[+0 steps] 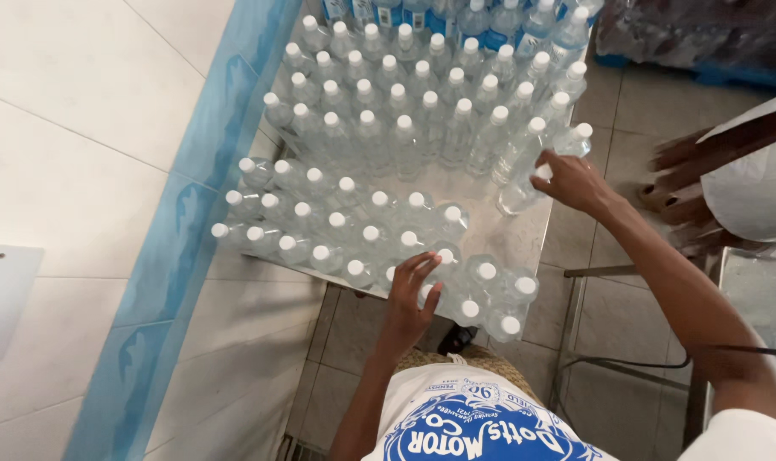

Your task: The person repeatedly picks up clear plastic water bottles from a table, places white caps on them, and secures the caps by hand. The capped bottles are then placed back onto the table among other bottles.

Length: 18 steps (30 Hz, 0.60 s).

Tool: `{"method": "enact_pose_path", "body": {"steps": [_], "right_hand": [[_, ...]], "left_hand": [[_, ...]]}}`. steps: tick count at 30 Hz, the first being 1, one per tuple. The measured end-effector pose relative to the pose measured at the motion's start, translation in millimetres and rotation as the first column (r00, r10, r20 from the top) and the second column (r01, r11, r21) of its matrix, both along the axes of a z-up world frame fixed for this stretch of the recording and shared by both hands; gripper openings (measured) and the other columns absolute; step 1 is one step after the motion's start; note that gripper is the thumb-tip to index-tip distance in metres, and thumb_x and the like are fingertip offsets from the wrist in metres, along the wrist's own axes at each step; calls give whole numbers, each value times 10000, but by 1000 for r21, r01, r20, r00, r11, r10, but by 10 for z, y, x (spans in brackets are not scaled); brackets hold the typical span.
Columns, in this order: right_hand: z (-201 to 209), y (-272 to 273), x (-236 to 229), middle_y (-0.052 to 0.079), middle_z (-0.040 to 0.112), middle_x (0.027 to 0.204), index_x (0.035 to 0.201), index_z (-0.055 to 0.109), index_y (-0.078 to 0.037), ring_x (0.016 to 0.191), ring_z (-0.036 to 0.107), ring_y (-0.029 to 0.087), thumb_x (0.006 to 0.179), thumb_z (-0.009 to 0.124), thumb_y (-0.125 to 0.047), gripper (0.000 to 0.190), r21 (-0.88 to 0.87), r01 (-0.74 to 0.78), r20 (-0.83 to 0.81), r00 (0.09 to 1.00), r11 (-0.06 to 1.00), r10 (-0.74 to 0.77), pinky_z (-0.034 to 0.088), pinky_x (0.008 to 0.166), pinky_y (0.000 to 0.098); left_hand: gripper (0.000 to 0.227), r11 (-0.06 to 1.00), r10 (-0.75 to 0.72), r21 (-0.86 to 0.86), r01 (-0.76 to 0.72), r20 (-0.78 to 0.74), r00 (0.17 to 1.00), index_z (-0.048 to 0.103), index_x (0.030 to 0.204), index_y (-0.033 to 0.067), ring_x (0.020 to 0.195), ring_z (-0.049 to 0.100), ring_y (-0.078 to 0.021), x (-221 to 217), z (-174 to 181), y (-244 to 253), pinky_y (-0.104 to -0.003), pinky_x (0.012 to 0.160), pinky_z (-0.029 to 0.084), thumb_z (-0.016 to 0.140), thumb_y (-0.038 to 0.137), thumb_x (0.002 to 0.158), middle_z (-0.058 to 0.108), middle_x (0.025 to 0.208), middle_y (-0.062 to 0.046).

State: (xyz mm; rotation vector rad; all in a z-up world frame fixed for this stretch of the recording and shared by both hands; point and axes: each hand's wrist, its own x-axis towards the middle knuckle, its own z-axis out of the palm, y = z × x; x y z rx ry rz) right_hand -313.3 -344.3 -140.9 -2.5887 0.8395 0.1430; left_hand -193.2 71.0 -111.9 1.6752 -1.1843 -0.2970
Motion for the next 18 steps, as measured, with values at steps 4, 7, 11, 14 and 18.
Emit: {"method": "enact_pose_path", "body": {"steps": [4, 7, 11, 14, 18], "right_hand": [[834, 474, -109, 176, 777, 848, 1247, 723, -152, 898, 769, 478, 1008, 741, -486, 411, -113, -14, 86, 996, 994, 24, 580, 857, 564], [2039, 1091, -181, 79, 811, 964, 1390, 698, -147, 785, 759, 198, 1044, 653, -454, 464, -144, -15, -68, 998, 989, 5, 634, 639, 350], [3207, 1829, -310, 26, 737, 778, 1259, 792, -126, 654, 655, 128, 982, 820, -380, 377, -323, -19, 183, 980, 946, 82, 520, 619, 297], [3547, 2178, -216, 97, 765, 868, 1203, 808, -33, 665, 695, 174, 958, 856, -244, 327, -220, 43, 346, 938, 975, 36, 571, 653, 310], [3152, 2092, -194, 157, 856, 1193, 1322, 752, -140, 917, 904, 278, 864, 810, -205, 466, 142, 74, 242, 964, 987, -107, 790, 696, 392]], "left_hand": [[528, 995, -75, -64, 71, -53, 996, 583, 1576, 116, 1456, 547, -394, 175, -112, -126, -556, 1220, 438, 705, 182, 1066, 604, 1499, -154], [751, 967, -242, -103, 235, -56, 969, 366, 1664, 199, 1661, 342, -400, 282, 72, -357, -631, 1327, 350, 758, 381, 1050, 399, 1747, -145], [1291, 893, -332, -286, 348, 107, 937, 95, 1793, 268, 1780, 106, -433, 369, 625, -864, -720, 1424, 221, 838, 650, 809, 142, 1881, -89], [1346, 858, -449, -229, 460, 101, 888, 31, 1792, 327, 1544, 401, -440, 475, 1088, -839, -637, 1159, 460, 837, 697, 780, 254, 1848, -102], [1194, 751, -654, -80, 655, -220, 724, 199, 1726, 207, 1093, 761, -362, 844, 1124, -426, -404, 712, 737, 888, 471, 786, 604, 1535, -292]]}}
